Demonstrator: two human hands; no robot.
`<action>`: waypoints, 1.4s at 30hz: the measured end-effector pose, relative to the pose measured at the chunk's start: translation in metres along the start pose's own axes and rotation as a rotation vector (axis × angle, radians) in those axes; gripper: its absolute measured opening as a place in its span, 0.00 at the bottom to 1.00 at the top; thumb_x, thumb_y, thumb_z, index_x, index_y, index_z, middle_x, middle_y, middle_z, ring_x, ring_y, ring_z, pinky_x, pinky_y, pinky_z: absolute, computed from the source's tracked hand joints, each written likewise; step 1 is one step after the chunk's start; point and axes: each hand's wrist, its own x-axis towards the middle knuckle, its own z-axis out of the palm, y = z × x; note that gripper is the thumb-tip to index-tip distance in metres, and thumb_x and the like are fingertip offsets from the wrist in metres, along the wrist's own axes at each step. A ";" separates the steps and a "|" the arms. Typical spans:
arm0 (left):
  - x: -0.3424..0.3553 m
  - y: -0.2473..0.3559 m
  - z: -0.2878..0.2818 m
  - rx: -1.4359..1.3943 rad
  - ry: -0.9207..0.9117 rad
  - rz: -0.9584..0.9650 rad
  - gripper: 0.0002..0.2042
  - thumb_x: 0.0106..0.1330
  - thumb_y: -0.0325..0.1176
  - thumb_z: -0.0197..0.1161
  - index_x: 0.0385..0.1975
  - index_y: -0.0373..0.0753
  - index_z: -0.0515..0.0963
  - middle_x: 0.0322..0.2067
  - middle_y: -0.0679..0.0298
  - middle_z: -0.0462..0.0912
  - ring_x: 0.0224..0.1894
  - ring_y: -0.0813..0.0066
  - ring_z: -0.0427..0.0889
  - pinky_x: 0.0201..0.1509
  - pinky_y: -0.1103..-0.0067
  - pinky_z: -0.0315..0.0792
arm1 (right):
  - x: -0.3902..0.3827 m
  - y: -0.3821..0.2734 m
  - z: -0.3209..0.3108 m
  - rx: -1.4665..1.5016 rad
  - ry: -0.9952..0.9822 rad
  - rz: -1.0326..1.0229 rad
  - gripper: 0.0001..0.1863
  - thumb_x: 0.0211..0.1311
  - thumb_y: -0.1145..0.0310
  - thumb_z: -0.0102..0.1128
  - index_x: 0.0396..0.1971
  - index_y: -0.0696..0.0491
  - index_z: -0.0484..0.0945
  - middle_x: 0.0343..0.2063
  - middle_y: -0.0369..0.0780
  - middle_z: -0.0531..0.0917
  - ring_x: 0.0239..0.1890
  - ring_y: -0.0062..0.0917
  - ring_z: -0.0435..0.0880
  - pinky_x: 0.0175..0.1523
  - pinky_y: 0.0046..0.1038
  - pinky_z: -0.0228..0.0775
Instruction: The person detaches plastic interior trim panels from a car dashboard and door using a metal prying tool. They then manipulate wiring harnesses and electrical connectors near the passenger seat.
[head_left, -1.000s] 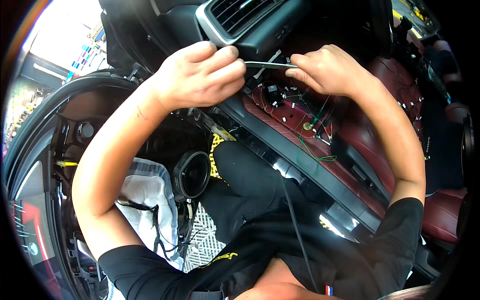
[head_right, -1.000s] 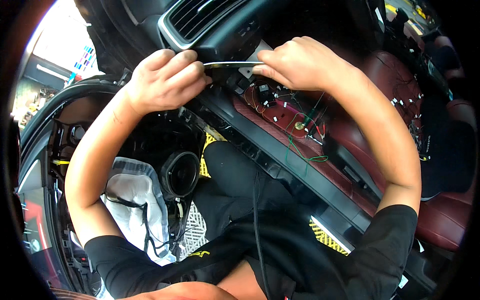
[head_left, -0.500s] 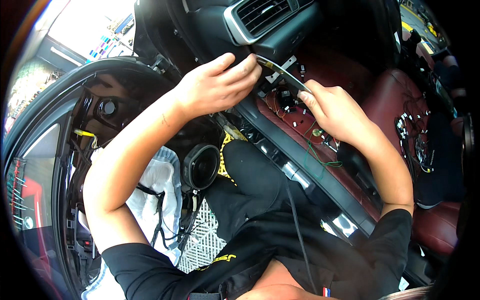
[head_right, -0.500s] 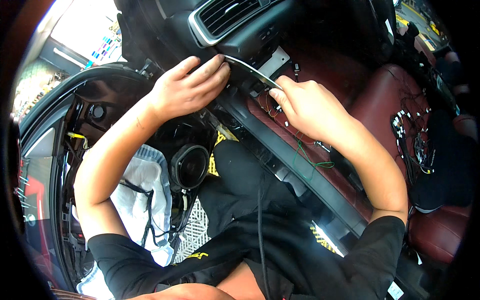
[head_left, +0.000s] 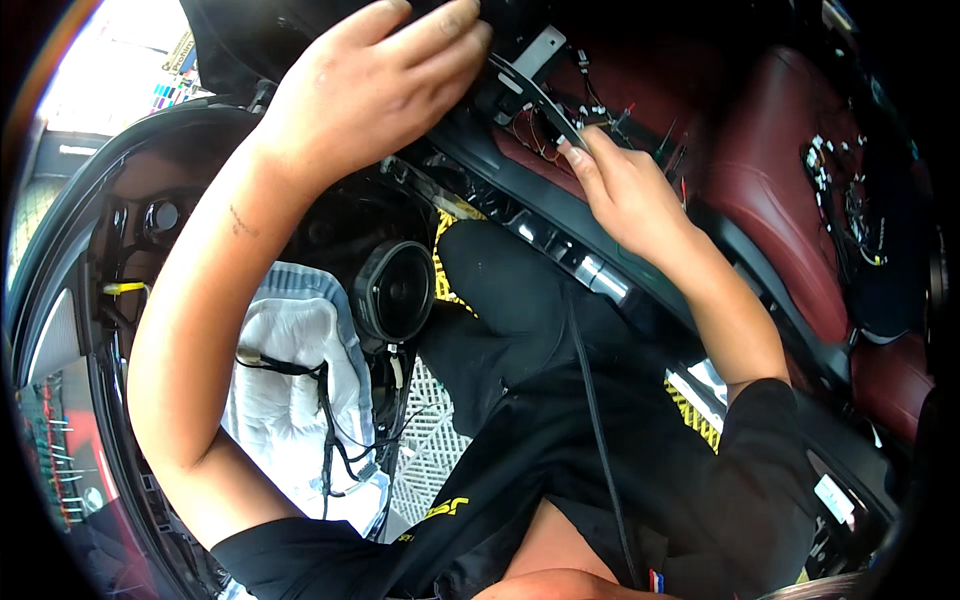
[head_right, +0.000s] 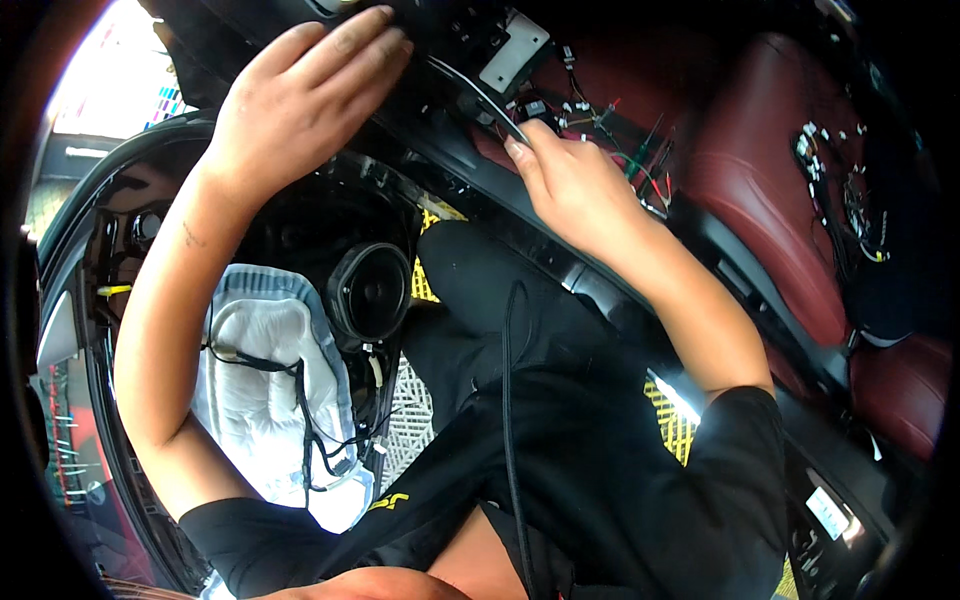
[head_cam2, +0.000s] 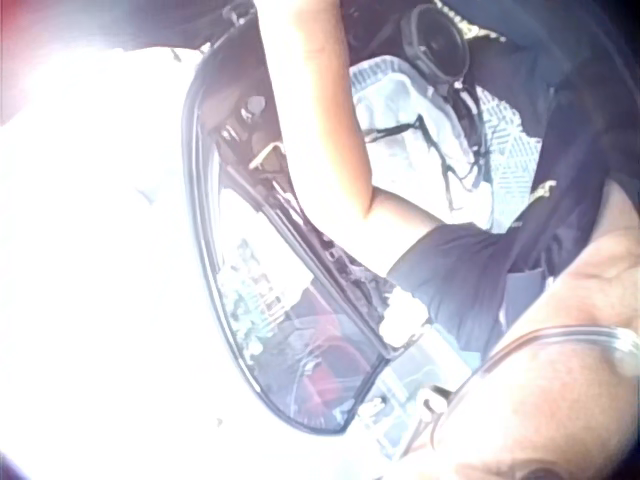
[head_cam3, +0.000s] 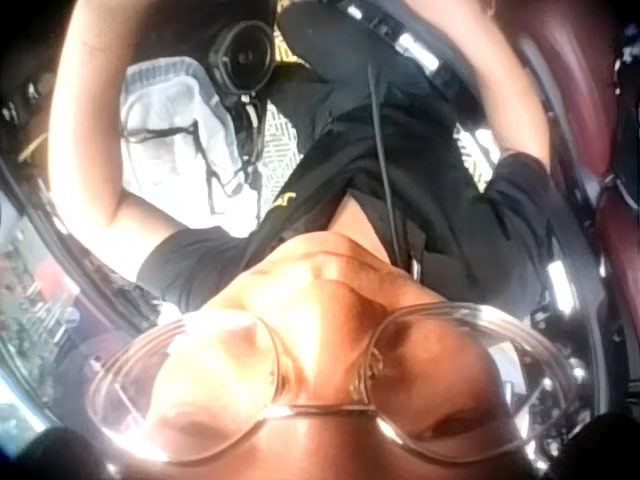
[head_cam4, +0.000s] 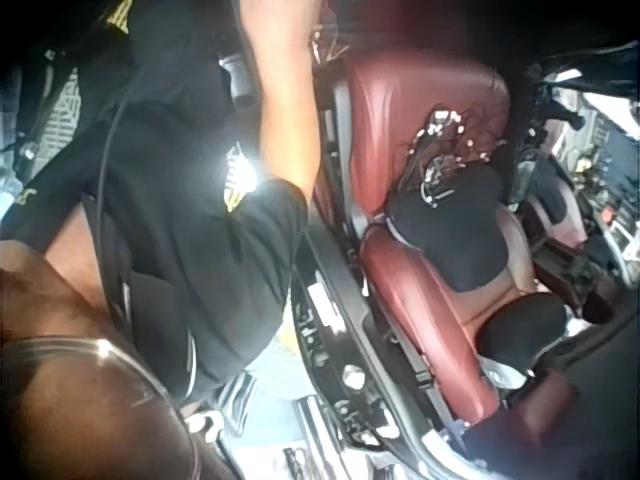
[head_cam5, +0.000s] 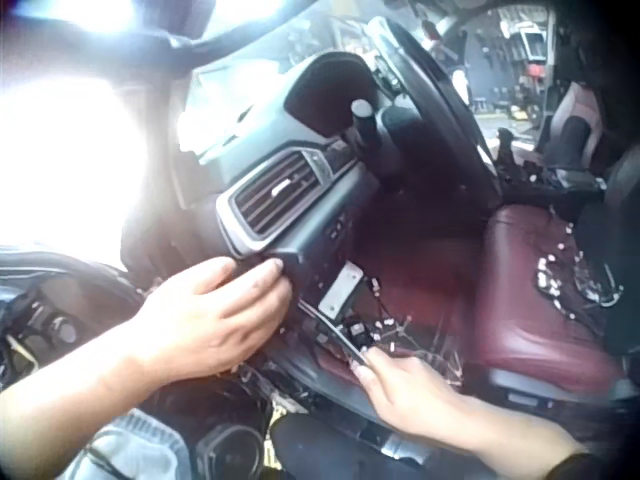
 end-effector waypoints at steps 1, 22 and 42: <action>0.002 0.008 0.007 0.019 0.033 -0.076 0.18 0.69 0.37 0.58 0.58 0.46 0.81 0.59 0.60 0.81 0.67 0.62 0.75 0.58 0.69 0.75 | -0.001 0.001 0.003 -0.015 0.014 0.006 0.14 0.80 0.59 0.46 0.43 0.56 0.71 0.22 0.54 0.81 0.29 0.55 0.82 0.33 0.51 0.71; 0.012 0.014 0.030 0.025 0.136 -0.231 0.20 0.61 0.30 0.65 0.55 0.50 0.82 0.57 0.72 0.80 0.65 0.72 0.75 0.67 0.74 0.69 | 0.123 0.002 -0.068 -0.430 -0.750 0.071 0.24 0.75 0.47 0.52 0.60 0.46 0.63 0.49 0.51 0.66 0.54 0.46 0.66 0.58 0.39 0.57; 0.013 0.025 0.043 0.120 0.127 -0.269 0.19 0.61 0.32 0.67 0.54 0.51 0.81 0.57 0.72 0.79 0.63 0.73 0.76 0.65 0.76 0.69 | 0.081 -0.036 0.044 0.227 -0.007 0.118 0.24 0.78 0.57 0.46 0.35 0.64 0.79 0.31 0.58 0.84 0.39 0.55 0.85 0.47 0.48 0.77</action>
